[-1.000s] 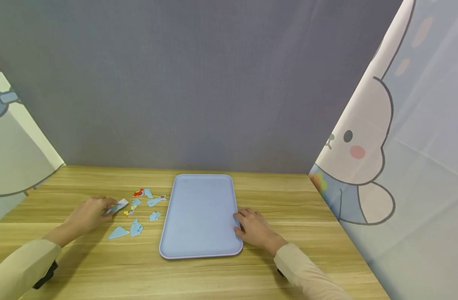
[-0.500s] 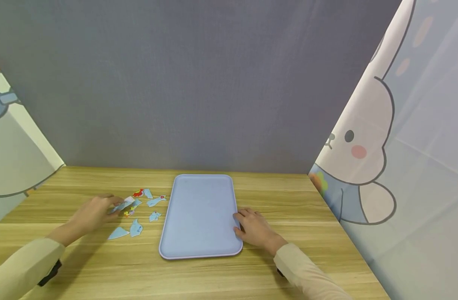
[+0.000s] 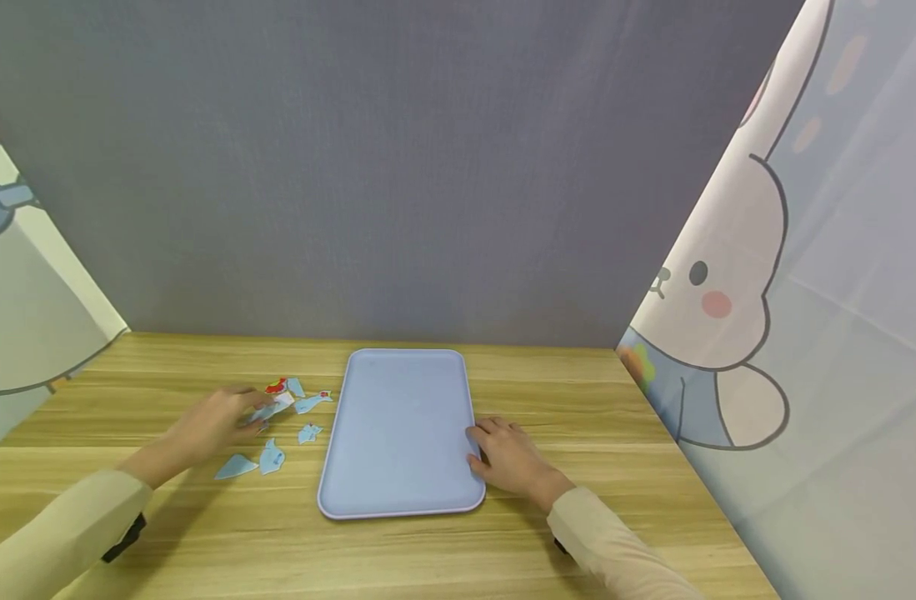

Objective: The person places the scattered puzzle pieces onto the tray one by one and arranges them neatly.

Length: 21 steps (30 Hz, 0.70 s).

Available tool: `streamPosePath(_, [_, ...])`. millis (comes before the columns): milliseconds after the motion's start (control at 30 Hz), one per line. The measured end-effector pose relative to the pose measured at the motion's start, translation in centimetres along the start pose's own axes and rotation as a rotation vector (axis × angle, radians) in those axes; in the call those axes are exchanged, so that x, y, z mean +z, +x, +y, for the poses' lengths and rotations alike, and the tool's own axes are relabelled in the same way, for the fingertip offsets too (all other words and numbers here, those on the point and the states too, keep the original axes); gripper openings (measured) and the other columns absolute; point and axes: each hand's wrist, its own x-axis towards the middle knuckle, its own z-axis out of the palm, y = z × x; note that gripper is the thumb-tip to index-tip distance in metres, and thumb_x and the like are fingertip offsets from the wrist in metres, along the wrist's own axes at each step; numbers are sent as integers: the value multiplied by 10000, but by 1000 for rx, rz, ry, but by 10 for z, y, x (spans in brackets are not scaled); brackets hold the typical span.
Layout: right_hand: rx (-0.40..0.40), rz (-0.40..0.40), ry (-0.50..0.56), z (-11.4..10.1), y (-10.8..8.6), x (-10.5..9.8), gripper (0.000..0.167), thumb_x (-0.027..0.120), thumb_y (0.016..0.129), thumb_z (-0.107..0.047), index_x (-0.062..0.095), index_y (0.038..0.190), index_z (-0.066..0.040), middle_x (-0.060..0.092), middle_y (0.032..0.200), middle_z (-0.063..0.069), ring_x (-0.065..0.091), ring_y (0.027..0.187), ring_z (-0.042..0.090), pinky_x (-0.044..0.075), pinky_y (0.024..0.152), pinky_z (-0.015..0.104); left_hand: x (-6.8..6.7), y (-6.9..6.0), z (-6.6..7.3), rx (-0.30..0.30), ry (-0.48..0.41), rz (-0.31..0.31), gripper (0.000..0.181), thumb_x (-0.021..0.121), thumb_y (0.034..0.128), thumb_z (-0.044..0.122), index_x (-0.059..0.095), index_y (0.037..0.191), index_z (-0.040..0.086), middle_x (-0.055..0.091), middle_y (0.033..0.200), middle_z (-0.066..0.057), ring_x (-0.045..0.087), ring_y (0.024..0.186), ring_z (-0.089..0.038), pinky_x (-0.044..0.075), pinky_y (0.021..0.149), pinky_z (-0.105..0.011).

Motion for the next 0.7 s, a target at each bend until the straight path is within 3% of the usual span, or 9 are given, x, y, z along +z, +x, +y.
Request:
streamPosePath(200, [12, -10, 3, 1, 0, 1, 415, 577, 873, -325, 571, 1197, -65, 566, 1225, 133, 512, 1153, 289, 455, 902, 492, 4, 9, 6, 5, -2, -16, 313, 762, 664, 57, 687, 967, 55, 632, 824, -42, 575, 673, -133, 477, 553, -251])
streamPosePath(400, [11, -11, -3, 1, 0, 1, 411, 578, 871, -321, 572, 1193, -67, 567, 1222, 132, 513, 1150, 291, 456, 898, 492, 9, 17, 14, 38, 7, -7, 283, 762, 684, 76, 684, 955, 91, 676, 933, -66, 630, 780, -228, 523, 637, -323])
streamPosePath(700, [2, -1, -6, -2, 0, -2, 405, 593, 862, -309, 579, 1183, -62, 573, 1212, 136, 522, 1137, 289, 463, 890, 488, 15, 30, 23, 21, -11, -60, 300, 764, 713, 117, 678, 1001, 111, 628, 895, -7, 584, 795, -198, 511, 657, -298])
